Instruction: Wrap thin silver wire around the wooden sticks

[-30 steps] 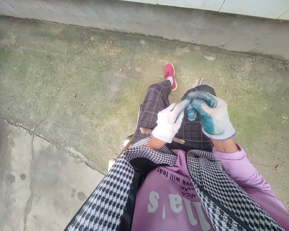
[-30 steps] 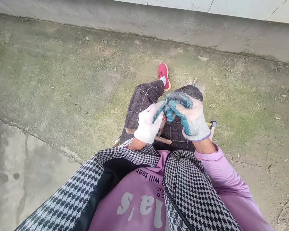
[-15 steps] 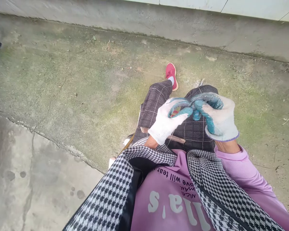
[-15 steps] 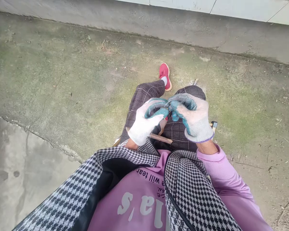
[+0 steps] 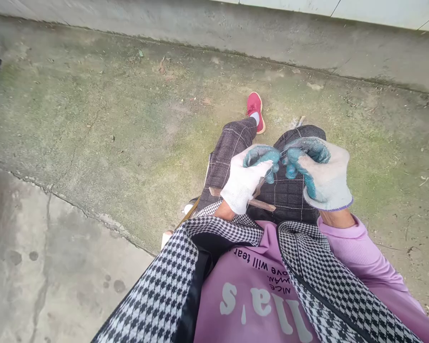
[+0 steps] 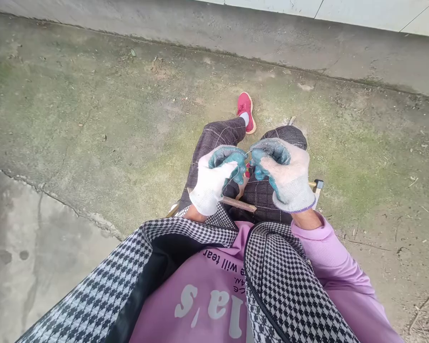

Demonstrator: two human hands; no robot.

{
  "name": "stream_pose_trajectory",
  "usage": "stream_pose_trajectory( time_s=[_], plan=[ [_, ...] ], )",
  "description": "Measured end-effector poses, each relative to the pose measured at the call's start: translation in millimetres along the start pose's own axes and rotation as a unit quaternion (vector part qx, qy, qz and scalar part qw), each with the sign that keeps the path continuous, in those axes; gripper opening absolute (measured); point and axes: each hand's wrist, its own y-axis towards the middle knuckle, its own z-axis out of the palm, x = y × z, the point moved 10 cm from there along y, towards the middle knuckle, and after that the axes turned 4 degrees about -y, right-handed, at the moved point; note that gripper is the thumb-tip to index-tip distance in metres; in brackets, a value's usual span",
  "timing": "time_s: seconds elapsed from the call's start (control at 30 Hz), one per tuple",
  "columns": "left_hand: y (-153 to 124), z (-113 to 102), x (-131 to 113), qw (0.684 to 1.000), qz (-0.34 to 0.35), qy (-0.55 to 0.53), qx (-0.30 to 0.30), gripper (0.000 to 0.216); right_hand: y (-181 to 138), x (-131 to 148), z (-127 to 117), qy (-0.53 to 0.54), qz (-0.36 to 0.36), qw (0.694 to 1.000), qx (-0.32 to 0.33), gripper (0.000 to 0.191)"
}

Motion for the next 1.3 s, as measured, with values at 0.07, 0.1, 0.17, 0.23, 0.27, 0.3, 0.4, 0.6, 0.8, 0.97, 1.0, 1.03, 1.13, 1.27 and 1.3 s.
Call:
stream_pose_trajectory(
  time_s=[0.07, 0.1, 0.17, 0.23, 0.27, 0.3, 0.4, 0.6, 0.8, 0.97, 1.0, 1.03, 1.13, 1.27, 1.3],
  plan=[
    [1, -1, 4, 1.0, -0.01, -0.012, -0.005, 0.037, 0, 2, 2, 0.014, -0.001, 1.0, -0.001, 0.024],
    [2, -2, 6, 1.0, -0.009, -0.01, -0.009, 0.036, -1, 2, 3, 0.019, 0.0, 1.0, 0.0, 0.024],
    [4, -6, 7, 1.0, 0.009, 0.017, -0.021, 0.03, -2, 3, 6, 0.02, 0.004, 1.0, 0.003, 0.026],
    [4, -9, 4, 0.996, 0.043, 0.069, -0.03, 0.025, -4, 4, 9, 0.003, 0.003, 1.0, 0.006, 0.027],
    [3, -10, 2, 0.992, 0.064, 0.101, -0.03, 0.023, -4, 4, 9, -0.012, 0.0, 1.0, 0.006, 0.027],
    [1, -10, 0, 0.987, 0.084, 0.131, -0.028, 0.022, -5, 5, 9, -0.03, -0.006, 1.0, 0.003, 0.026],
    [-6, -6, -5, 0.971, 0.13, 0.201, -0.014, 0.02, -6, 8, 4, -0.086, -0.03, 0.996, -0.014, 0.02],
    [-13, 0, -8, 0.954, 0.142, 0.262, 0.015, 0.023, -9, 11, -5, -0.137, -0.051, 0.988, -0.038, 0.021],
    [-15, 5, -16, 0.928, 0.172, 0.329, 0.042, 0.025, -10, 12, -8, -0.147, -0.054, 0.986, -0.056, 0.019],
    [-18, 10, -20, 0.915, 0.187, 0.352, 0.066, 0.029, -9, 14, -6, -0.097, -0.06, 0.993, -0.042, 0.018],
    [-18, 9, -21, 0.915, 0.186, 0.353, 0.062, 0.027, -10, 17, -7, -0.101, -0.069, 0.991, -0.044, 0.015],
    [-17, 8, -22, 0.917, 0.185, 0.35, 0.056, 0.025, -11, 20, -7, -0.109, -0.079, 0.99, -0.047, 0.011],
    [-16, 4, -25, 0.931, 0.178, 0.317, 0.032, 0.016, -16, 25, -4, -0.131, -0.097, 0.985, -0.046, 0.002],
    [-12, -1, -22, 0.966, 0.137, 0.219, 0.016, 0.012, -18, 23, 3, -0.125, -0.071, 0.989, -0.034, 0.012],
    [-11, -1, -20, 0.972, 0.126, 0.197, 0.016, 0.011, -18, 22, 4, -0.117, -0.061, 0.991, -0.032, 0.015]
  ],
)
